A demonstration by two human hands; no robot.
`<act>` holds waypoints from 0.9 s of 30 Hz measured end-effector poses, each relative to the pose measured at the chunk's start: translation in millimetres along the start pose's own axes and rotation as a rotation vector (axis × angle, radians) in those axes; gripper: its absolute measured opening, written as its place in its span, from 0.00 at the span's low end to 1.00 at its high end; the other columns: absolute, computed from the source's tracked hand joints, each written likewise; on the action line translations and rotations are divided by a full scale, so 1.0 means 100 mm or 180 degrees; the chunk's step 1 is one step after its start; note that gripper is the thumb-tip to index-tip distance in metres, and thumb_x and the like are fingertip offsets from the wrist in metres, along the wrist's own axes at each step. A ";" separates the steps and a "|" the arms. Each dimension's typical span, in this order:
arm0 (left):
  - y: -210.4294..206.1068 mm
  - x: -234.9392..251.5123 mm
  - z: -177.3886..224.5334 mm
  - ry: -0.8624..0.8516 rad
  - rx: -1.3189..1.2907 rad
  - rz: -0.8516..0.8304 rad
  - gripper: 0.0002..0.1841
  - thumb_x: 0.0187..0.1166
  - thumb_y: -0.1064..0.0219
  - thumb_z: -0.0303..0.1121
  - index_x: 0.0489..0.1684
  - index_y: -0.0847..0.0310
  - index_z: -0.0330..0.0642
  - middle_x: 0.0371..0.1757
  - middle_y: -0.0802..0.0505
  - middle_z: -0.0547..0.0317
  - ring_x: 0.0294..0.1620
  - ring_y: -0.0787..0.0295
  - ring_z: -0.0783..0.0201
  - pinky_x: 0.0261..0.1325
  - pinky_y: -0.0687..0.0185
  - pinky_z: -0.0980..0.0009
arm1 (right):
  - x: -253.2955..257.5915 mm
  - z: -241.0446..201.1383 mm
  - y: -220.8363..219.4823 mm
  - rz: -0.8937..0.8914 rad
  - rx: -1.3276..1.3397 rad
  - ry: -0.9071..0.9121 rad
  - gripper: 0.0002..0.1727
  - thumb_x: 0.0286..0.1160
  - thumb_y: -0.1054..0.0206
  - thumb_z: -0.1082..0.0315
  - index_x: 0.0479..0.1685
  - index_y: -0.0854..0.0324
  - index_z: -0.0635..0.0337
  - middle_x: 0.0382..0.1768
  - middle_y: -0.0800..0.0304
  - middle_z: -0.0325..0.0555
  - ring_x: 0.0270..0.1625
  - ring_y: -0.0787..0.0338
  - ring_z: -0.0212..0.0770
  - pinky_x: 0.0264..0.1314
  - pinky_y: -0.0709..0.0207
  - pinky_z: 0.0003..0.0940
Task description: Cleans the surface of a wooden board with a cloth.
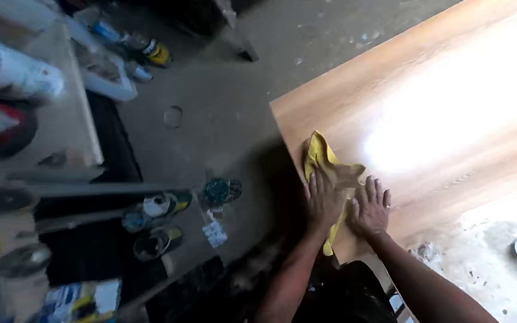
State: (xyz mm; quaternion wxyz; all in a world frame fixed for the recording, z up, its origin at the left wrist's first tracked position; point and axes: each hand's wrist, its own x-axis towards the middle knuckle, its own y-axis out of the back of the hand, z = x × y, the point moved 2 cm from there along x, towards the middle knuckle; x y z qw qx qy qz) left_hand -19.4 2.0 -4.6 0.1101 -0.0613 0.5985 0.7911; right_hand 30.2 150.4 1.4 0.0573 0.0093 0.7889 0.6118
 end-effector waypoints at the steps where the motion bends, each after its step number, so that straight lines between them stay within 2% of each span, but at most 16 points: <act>1: 0.05 0.15 -0.02 -0.0149 0.0083 0.0003 0.40 0.86 0.57 0.63 0.91 0.38 0.43 0.96 0.45 0.47 0.98 0.62 0.47 0.94 0.71 0.37 | 0.00 -0.01 0.00 -0.0091 -0.0026 -0.0035 0.41 0.85 0.71 0.38 0.90 0.36 0.48 0.92 0.41 0.53 0.94 0.46 0.60 0.91 0.59 0.73; 4: 0.20 0.72 -0.03 -0.0556 0.0226 0.0061 0.39 0.86 0.58 0.62 0.90 0.37 0.46 0.96 0.44 0.49 0.97 0.58 0.48 0.94 0.66 0.39 | -0.01 0.00 -0.01 -0.0300 0.0052 -0.0189 0.40 0.86 0.70 0.38 0.91 0.38 0.45 0.92 0.41 0.49 0.94 0.45 0.56 0.91 0.59 0.73; 9: 0.27 1.45 0.43 -0.1441 0.0387 -0.0043 0.42 0.86 0.58 0.61 0.90 0.40 0.36 0.94 0.43 0.38 0.96 0.55 0.41 0.92 0.65 0.35 | -0.02 0.05 0.02 -0.0382 0.0403 -0.0386 0.36 0.88 0.66 0.39 0.93 0.43 0.39 0.95 0.49 0.38 0.96 0.51 0.46 0.94 0.60 0.65; 11: 0.25 1.49 0.69 -0.2007 0.0504 -0.0291 0.40 0.87 0.58 0.61 0.89 0.37 0.38 0.93 0.40 0.39 0.95 0.54 0.40 0.93 0.67 0.34 | 0.00 0.05 0.05 -0.0278 0.0537 -0.0434 0.35 0.88 0.62 0.41 0.92 0.41 0.39 0.94 0.46 0.36 0.96 0.50 0.44 0.95 0.59 0.62; 13: 0.19 1.41 0.90 -0.2613 0.0553 -0.0689 0.36 0.89 0.59 0.57 0.90 0.37 0.42 0.93 0.38 0.43 0.96 0.54 0.41 0.92 0.69 0.33 | 0.00 0.06 0.05 -0.0191 0.0647 -0.0485 0.34 0.89 0.63 0.42 0.91 0.38 0.40 0.93 0.43 0.35 0.96 0.50 0.43 0.95 0.59 0.60; 16: 0.17 1.23 1.09 -0.3099 -0.0312 -0.1517 0.31 0.91 0.56 0.46 0.89 0.35 0.40 0.94 0.38 0.47 0.96 0.55 0.46 0.92 0.73 0.32 | -0.04 0.01 0.13 0.0292 0.1384 -0.1036 0.30 0.91 0.61 0.48 0.82 0.25 0.47 0.86 0.28 0.40 0.93 0.39 0.44 0.95 0.57 0.58; 17: 0.20 1.16 1.12 -0.2944 -0.0928 -0.1958 0.29 0.91 0.55 0.42 0.88 0.36 0.37 0.93 0.35 0.49 0.96 0.53 0.51 0.94 0.73 0.38 | -0.06 -0.05 0.24 0.0544 0.1855 -0.1528 0.29 0.91 0.57 0.50 0.77 0.21 0.52 0.82 0.22 0.44 0.89 0.32 0.44 0.95 0.51 0.54; 18: 0.27 1.07 1.13 -0.2506 -0.1639 -0.2572 0.28 0.91 0.54 0.38 0.88 0.36 0.35 0.90 0.30 0.51 0.94 0.45 0.61 0.96 0.65 0.52 | -0.11 -0.15 0.37 0.0856 0.2392 -0.2165 0.29 0.90 0.53 0.50 0.74 0.19 0.59 0.76 0.17 0.49 0.84 0.25 0.44 0.92 0.42 0.49; 19: 0.35 0.94 1.12 -0.1795 -0.2383 -0.3253 0.25 0.93 0.53 0.35 0.86 0.35 0.34 0.82 0.21 0.50 0.83 0.28 0.66 0.89 0.40 0.65 | -0.20 -0.27 0.51 0.1230 0.2997 -0.2861 0.29 0.88 0.48 0.51 0.72 0.20 0.66 0.71 0.14 0.54 0.78 0.20 0.44 0.87 0.33 0.44; 20: 0.43 0.79 1.13 -0.0957 -0.3002 -0.3935 0.23 0.94 0.55 0.34 0.84 0.34 0.34 0.75 0.15 0.47 0.74 0.18 0.63 0.79 0.24 0.63 | -0.31 -0.37 0.62 0.1749 0.3493 -0.3470 0.29 0.85 0.43 0.53 0.68 0.21 0.72 0.64 0.11 0.58 0.71 0.14 0.43 0.79 0.25 0.41; 21: 0.51 0.62 1.12 -0.0094 -0.3389 -0.4524 0.22 0.95 0.58 0.37 0.79 0.32 0.36 0.67 0.11 0.46 0.66 0.12 0.58 0.70 0.16 0.57 | -0.44 -0.45 0.67 0.2283 0.3791 -0.3858 0.29 0.82 0.39 0.54 0.67 0.23 0.74 0.58 0.10 0.57 0.63 0.11 0.39 0.72 0.18 0.38; 22: 0.58 0.45 1.09 0.0544 -0.3492 -0.5029 0.24 0.96 0.61 0.42 0.75 0.30 0.38 0.61 0.09 0.45 0.61 0.10 0.54 0.65 0.13 0.52 | -0.58 -0.54 0.69 0.2660 0.3921 -0.4038 0.27 0.80 0.36 0.57 0.67 0.24 0.74 0.57 0.09 0.55 0.59 0.09 0.37 0.68 0.15 0.36; 23: 0.61 0.30 1.06 0.0942 -0.3419 -0.5453 0.27 0.95 0.64 0.47 0.74 0.28 0.39 0.59 0.08 0.44 0.60 0.09 0.52 0.64 0.13 0.50 | -0.71 -0.62 0.72 0.2857 0.3880 -0.4136 0.24 0.78 0.34 0.62 0.66 0.22 0.72 0.55 0.08 0.52 0.57 0.08 0.35 0.65 0.13 0.35; 24: 0.60 0.18 1.03 0.1143 -0.3281 -0.5793 0.30 0.94 0.65 0.51 0.75 0.28 0.40 0.60 0.08 0.44 0.61 0.09 0.52 0.66 0.14 0.50 | -0.84 -0.67 0.76 0.2958 0.3731 -0.4218 0.18 0.78 0.34 0.66 0.60 0.18 0.71 0.51 0.07 0.50 0.53 0.08 0.34 0.61 0.13 0.34; 25: 0.58 0.09 1.00 0.1180 -0.3094 -0.5993 0.32 0.94 0.67 0.54 0.75 0.28 0.40 0.61 0.09 0.45 0.62 0.10 0.52 0.67 0.14 0.50 | -0.98 -0.72 0.80 0.3056 0.3430 -0.4267 0.12 0.77 0.34 0.68 0.48 0.14 0.69 0.46 0.08 0.48 0.50 0.09 0.34 0.57 0.13 0.33; 27: 0.50 0.01 1.01 0.0666 -0.2556 -0.5951 0.30 0.96 0.66 0.50 0.74 0.27 0.38 0.62 0.09 0.47 0.62 0.10 0.55 0.66 0.14 0.54 | -1.27 -0.80 0.94 0.3179 0.2728 -0.4322 0.12 0.78 0.37 0.68 0.35 0.12 0.68 0.52 0.11 0.53 0.57 0.12 0.38 0.61 0.16 0.34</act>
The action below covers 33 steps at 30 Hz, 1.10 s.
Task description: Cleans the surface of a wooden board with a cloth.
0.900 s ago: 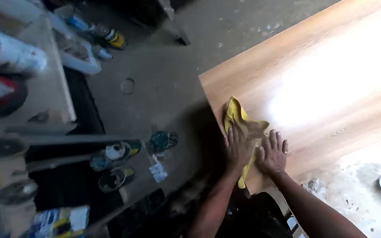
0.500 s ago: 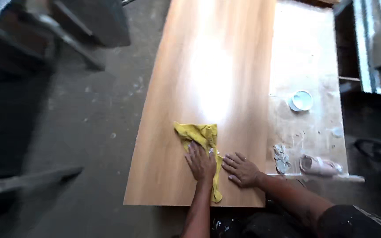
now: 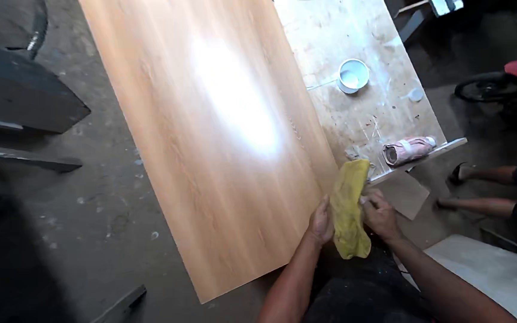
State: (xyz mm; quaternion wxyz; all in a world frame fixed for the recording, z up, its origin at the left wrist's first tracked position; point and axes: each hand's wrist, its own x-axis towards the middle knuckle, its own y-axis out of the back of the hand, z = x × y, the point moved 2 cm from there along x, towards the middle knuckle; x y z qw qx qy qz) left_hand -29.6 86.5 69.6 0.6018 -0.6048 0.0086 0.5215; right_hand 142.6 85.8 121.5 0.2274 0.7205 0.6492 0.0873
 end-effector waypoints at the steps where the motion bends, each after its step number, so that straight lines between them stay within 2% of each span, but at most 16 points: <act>1: 0.00 0.05 0.04 -0.0075 0.0593 0.0196 0.26 0.96 0.62 0.45 0.73 0.26 0.37 0.61 0.09 0.49 0.60 0.10 0.57 0.63 0.14 0.57 | 0.00 -0.05 0.15 0.0207 -0.0084 0.0090 0.13 0.78 0.38 0.68 0.32 0.14 0.67 0.55 0.11 0.55 0.60 0.13 0.40 0.62 0.16 0.35; 4: 0.11 0.21 0.49 -0.0470 0.2640 0.0859 0.20 0.92 0.45 0.39 0.74 0.22 0.38 0.70 0.12 0.47 0.68 0.14 0.56 0.72 0.19 0.56 | 0.07 -0.22 0.38 0.0622 -0.0350 0.0410 0.13 0.75 0.35 0.65 0.24 0.18 0.63 0.48 0.14 0.54 0.56 0.14 0.39 0.59 0.18 0.31; 6: 0.20 0.35 0.90 -0.1029 0.3610 0.1403 0.21 0.90 0.42 0.42 0.74 0.21 0.41 0.71 0.12 0.48 0.71 0.15 0.54 0.74 0.21 0.50 | 0.14 -0.20 0.33 0.0429 -0.0843 0.0695 0.16 0.73 0.32 0.57 0.26 0.13 0.61 0.48 0.11 0.58 0.58 0.12 0.46 0.62 0.17 0.41; 7: 0.25 0.45 1.11 -0.1369 0.4079 0.1607 0.23 0.90 0.42 0.44 0.77 0.23 0.42 0.75 0.15 0.48 0.75 0.18 0.52 0.77 0.24 0.47 | 0.20 -0.12 0.23 0.0178 -0.1147 0.0797 0.16 0.73 0.31 0.55 0.31 0.10 0.60 0.53 0.09 0.60 0.64 0.12 0.52 0.68 0.18 0.48; 8: 0.29 0.59 1.33 -0.1656 0.4526 0.1788 0.26 0.89 0.43 0.46 0.81 0.26 0.43 0.83 0.22 0.47 0.83 0.27 0.49 0.83 0.32 0.43 | 0.26 -0.03 0.09 -0.0142 -0.1482 0.0845 0.17 0.74 0.31 0.54 0.38 0.08 0.60 0.60 0.10 0.61 0.71 0.16 0.58 0.75 0.23 0.56; 9: 0.32 0.74 1.54 -0.1844 0.4921 0.2005 0.29 0.89 0.45 0.49 0.85 0.29 0.45 0.89 0.30 0.45 0.90 0.39 0.45 0.87 0.43 0.37 | 0.35 0.09 -0.09 -0.0506 -0.1817 0.0841 0.19 0.76 0.33 0.53 0.49 0.09 0.60 0.71 0.16 0.61 0.80 0.23 0.62 0.82 0.31 0.62; 11: 0.34 1.04 1.90 -0.1939 0.5504 0.2509 0.33 0.89 0.51 0.55 0.91 0.38 0.50 0.95 0.44 0.46 0.96 0.57 0.41 0.87 0.61 0.27 | 0.56 0.30 -0.47 -0.1105 -0.2351 0.0842 0.31 0.82 0.41 0.49 0.78 0.23 0.58 0.88 0.36 0.58 0.92 0.41 0.61 0.92 0.49 0.65; 12: 0.38 1.17 2.00 -0.1945 0.5755 0.2750 0.35 0.90 0.55 0.58 0.93 0.43 0.52 0.97 0.48 0.49 0.97 0.61 0.43 0.87 0.66 0.25 | 0.68 0.39 -0.65 -0.1237 -0.2541 0.0900 0.35 0.85 0.46 0.47 0.87 0.33 0.57 0.92 0.43 0.56 0.94 0.46 0.60 0.93 0.53 0.65; 14: 0.53 1.35 2.01 -0.2015 0.6237 0.3145 0.38 0.89 0.64 0.61 0.96 0.49 0.52 0.98 0.51 0.53 0.98 0.64 0.46 0.87 0.69 0.25 | 0.99 0.48 -0.91 -0.1272 -0.2780 0.1016 0.37 0.89 0.56 0.45 0.92 0.41 0.55 0.93 0.46 0.55 0.95 0.49 0.60 0.94 0.55 0.65; 15: 0.56 1.40 1.98 -0.1993 0.6365 0.3284 0.38 0.88 0.67 0.61 0.96 0.51 0.53 0.98 0.52 0.56 0.98 0.65 0.49 0.89 0.69 0.27 | 1.18 0.46 -0.99 -0.1253 -0.2823 0.1057 0.36 0.89 0.57 0.45 0.92 0.41 0.54 0.93 0.45 0.55 0.95 0.48 0.59 0.94 0.55 0.64; 19: 0.57 1.43 1.94 -0.1949 0.6393 0.3487 0.38 0.86 0.65 0.61 0.95 0.48 0.56 0.98 0.49 0.60 0.98 0.63 0.52 0.90 0.67 0.31 | 2.05 0.20 -1.28 -0.1298 -0.2805 0.1178 0.35 0.88 0.54 0.48 0.90 0.37 0.55 0.92 0.44 0.55 0.95 0.48 0.60 0.93 0.52 0.64; 23: 0.57 1.46 1.97 -0.2063 0.6513 0.3599 0.38 0.86 0.65 0.61 0.93 0.41 0.54 0.96 0.44 0.57 0.97 0.57 0.50 0.90 0.64 0.31 | 3.26 -0.19 -1.70 -0.1181 -0.2669 0.1428 0.36 0.89 0.53 0.48 0.91 0.41 0.59 0.94 0.50 0.57 0.96 0.54 0.60 0.93 0.55 0.65; 27: 0.57 1.46 1.96 -0.1945 0.6466 0.3604 0.38 0.85 0.65 0.63 0.93 0.41 0.56 0.96 0.43 0.59 0.97 0.57 0.51 0.90 0.65 0.33 | 4.39 -0.56 -2.12 -0.0843 -0.2633 0.1735 0.37 0.88 0.57 0.47 0.92 0.43 0.58 0.95 0.53 0.54 0.96 0.55 0.58 0.94 0.58 0.63; 29: 0.56 1.44 1.95 -0.1925 0.6453 0.3636 0.39 0.84 0.65 0.64 0.92 0.40 0.57 0.95 0.40 0.59 0.96 0.54 0.50 0.90 0.63 0.32 | 4.49 -0.63 -2.12 -0.0831 -0.2570 0.1856 0.36 0.89 0.58 0.48 0.92 0.43 0.58 0.95 0.54 0.53 0.97 0.58 0.57 0.96 0.61 0.61; 31: 0.56 1.45 1.98 -0.1954 0.6501 0.3658 0.39 0.84 0.66 0.64 0.90 0.35 0.56 0.93 0.34 0.56 0.94 0.47 0.47 0.88 0.58 0.31 | 4.22 -0.58 -1.92 -0.1035 -0.2544 0.1909 0.35 0.89 0.56 0.49 0.91 0.41 0.59 0.95 0.53 0.52 0.97 0.59 0.56 0.97 0.63 0.61; 33: 0.56 1.44 1.98 -0.2014 0.6513 0.3666 0.39 0.84 0.67 0.64 0.88 0.31 0.55 0.90 0.29 0.53 0.92 0.42 0.46 0.87 0.55 0.32 | 3.90 -0.42 -1.76 -0.1252 -0.2631 0.1919 0.35 0.87 0.51 0.49 0.89 0.37 0.58 0.94 0.49 0.51 0.97 0.55 0.56 0.96 0.60 0.61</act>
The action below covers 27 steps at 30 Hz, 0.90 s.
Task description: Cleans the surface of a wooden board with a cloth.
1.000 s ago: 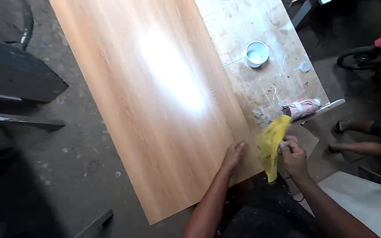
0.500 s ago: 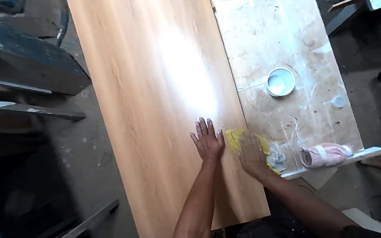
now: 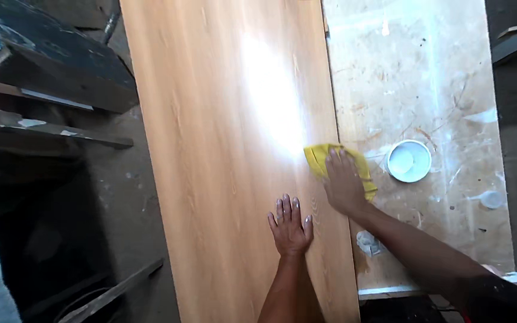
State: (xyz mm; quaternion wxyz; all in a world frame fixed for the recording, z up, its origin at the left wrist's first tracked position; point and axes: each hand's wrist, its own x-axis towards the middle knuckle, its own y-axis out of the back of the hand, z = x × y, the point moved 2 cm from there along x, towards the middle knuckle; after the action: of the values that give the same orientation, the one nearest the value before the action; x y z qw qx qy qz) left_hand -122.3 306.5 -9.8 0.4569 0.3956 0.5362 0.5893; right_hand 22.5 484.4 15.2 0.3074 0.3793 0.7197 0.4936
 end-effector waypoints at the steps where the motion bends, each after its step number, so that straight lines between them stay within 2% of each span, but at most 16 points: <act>1: 0.00 -0.01 0.00 0.0003 -0.0004 0.0010 0.39 0.84 0.67 0.64 0.87 0.31 0.55 0.89 0.28 0.53 0.92 0.41 0.46 0.87 0.55 0.33 | -0.04 0.01 -0.02 -0.0089 -0.0023 0.0015 0.34 0.86 0.50 0.49 0.87 0.35 0.59 0.94 0.47 0.51 0.96 0.54 0.56 0.95 0.58 0.61; 3: 0.00 -0.01 -0.01 -0.0011 -0.0010 0.0054 0.39 0.84 0.66 0.64 0.87 0.31 0.54 0.89 0.28 0.52 0.92 0.41 0.46 0.87 0.55 0.34 | 0.23 0.04 -0.01 -0.0148 -0.0006 -0.0001 0.35 0.86 0.50 0.49 0.88 0.36 0.61 0.94 0.48 0.54 0.96 0.53 0.59 0.94 0.57 0.63; 5: 0.01 0.00 -0.01 -0.0025 0.0005 0.0075 0.39 0.84 0.66 0.64 0.87 0.31 0.54 0.89 0.28 0.52 0.92 0.40 0.46 0.87 0.54 0.34 | 0.80 0.14 0.00 0.0016 -0.0069 -0.0047 0.37 0.88 0.55 0.46 0.89 0.39 0.62 0.94 0.50 0.56 0.96 0.55 0.60 0.94 0.58 0.63; 7: 0.03 0.00 0.00 -0.0021 -0.0002 0.0067 0.39 0.84 0.67 0.64 0.88 0.33 0.54 0.89 0.28 0.53 0.92 0.41 0.48 0.88 0.55 0.34 | 1.45 0.28 0.04 0.0288 -0.0117 -0.0095 0.39 0.87 0.57 0.45 0.90 0.40 0.62 0.94 0.51 0.56 0.96 0.55 0.59 0.95 0.58 0.62; 9: 0.01 0.00 0.00 -0.0004 -0.0037 0.0095 0.39 0.84 0.67 0.64 0.90 0.35 0.55 0.90 0.30 0.54 0.93 0.44 0.49 0.89 0.58 0.35 | 2.06 0.39 0.14 0.0324 -0.0154 -0.0177 0.40 0.87 0.59 0.44 0.91 0.44 0.63 0.95 0.54 0.57 0.97 0.57 0.58 0.96 0.59 0.59; 11: -0.01 -0.01 0.00 0.0004 -0.0048 0.0129 0.39 0.84 0.68 0.64 0.90 0.35 0.55 0.90 0.30 0.54 0.93 0.44 0.50 0.90 0.60 0.36 | 2.38 0.44 0.21 0.0401 -0.0144 -0.0284 0.39 0.87 0.58 0.45 0.91 0.44 0.64 0.95 0.54 0.57 0.96 0.56 0.57 0.96 0.59 0.56; 13: 0.01 -0.01 0.00 -0.0003 0.0006 0.0136 0.40 0.84 0.68 0.65 0.89 0.34 0.55 0.90 0.29 0.54 0.93 0.43 0.50 0.89 0.58 0.36 | 2.20 0.37 0.23 0.0453 -0.0074 -0.0312 0.39 0.88 0.57 0.46 0.92 0.46 0.64 0.95 0.55 0.57 0.97 0.56 0.56 0.97 0.60 0.55; 15: 0.01 0.00 -0.01 -0.0026 0.0047 0.0152 0.40 0.84 0.70 0.66 0.89 0.35 0.55 0.90 0.30 0.54 0.93 0.44 0.50 0.89 0.59 0.37 | 1.67 0.28 0.21 0.0373 -0.0012 -0.0271 0.39 0.89 0.57 0.47 0.92 0.48 0.65 0.95 0.56 0.58 0.97 0.57 0.56 0.97 0.59 0.56; 17: 0.02 0.00 0.00 -0.0018 0.0052 0.0128 0.41 0.83 0.70 0.66 0.89 0.35 0.55 0.90 0.30 0.55 0.94 0.44 0.50 0.89 0.59 0.36 | 1.30 0.25 0.16 0.0247 0.0053 -0.0250 0.38 0.89 0.55 0.47 0.91 0.45 0.65 0.95 0.53 0.57 0.96 0.54 0.55 0.96 0.57 0.55; 19: 0.03 0.02 0.00 -0.0022 0.0033 0.0105 0.40 0.83 0.69 0.65 0.89 0.34 0.54 0.90 0.29 0.53 0.93 0.44 0.49 0.89 0.59 0.35 | 1.46 0.29 0.16 0.0197 0.0050 -0.0274 0.39 0.88 0.55 0.47 0.91 0.44 0.65 0.94 0.52 0.57 0.96 0.52 0.56 0.96 0.56 0.56; 21: 0.02 0.02 -0.01 -0.0014 0.0050 0.0087 0.40 0.83 0.69 0.65 0.89 0.35 0.55 0.90 0.30 0.54 0.94 0.45 0.51 0.89 0.60 0.36 | 1.97 0.38 0.17 0.0294 -0.0008 -0.0359 0.39 0.88 0.56 0.46 0.91 0.44 0.64 0.94 0.51 0.56 0.96 0.52 0.56 0.95 0.55 0.57; 24: 0.02 0.01 0.00 -0.0012 0.0055 0.0099 0.40 0.84 0.69 0.65 0.88 0.34 0.55 0.90 0.30 0.54 0.94 0.45 0.51 0.90 0.62 0.37 | 2.58 0.47 0.27 0.0334 -0.0092 -0.0471 0.40 0.88 0.59 0.45 0.92 0.48 0.64 0.96 0.57 0.55 0.97 0.56 0.54 0.96 0.59 0.56; 27: 0.01 0.01 0.00 -0.0022 0.0101 0.0149 0.40 0.83 0.70 0.66 0.90 0.36 0.57 0.91 0.31 0.55 0.94 0.47 0.51 0.90 0.62 0.37 | 2.42 0.44 0.33 0.0427 -0.0172 -0.0313 0.40 0.89 0.60 0.45 0.92 0.48 0.64 0.95 0.56 0.56 0.97 0.58 0.55 0.96 0.63 0.58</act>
State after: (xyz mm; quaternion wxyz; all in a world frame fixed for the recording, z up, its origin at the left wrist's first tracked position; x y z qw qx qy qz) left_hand -122.4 307.3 -8.5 0.4384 0.4173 0.5345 0.5899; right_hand -60.2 718.6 15.2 0.3187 0.4420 0.6631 0.5132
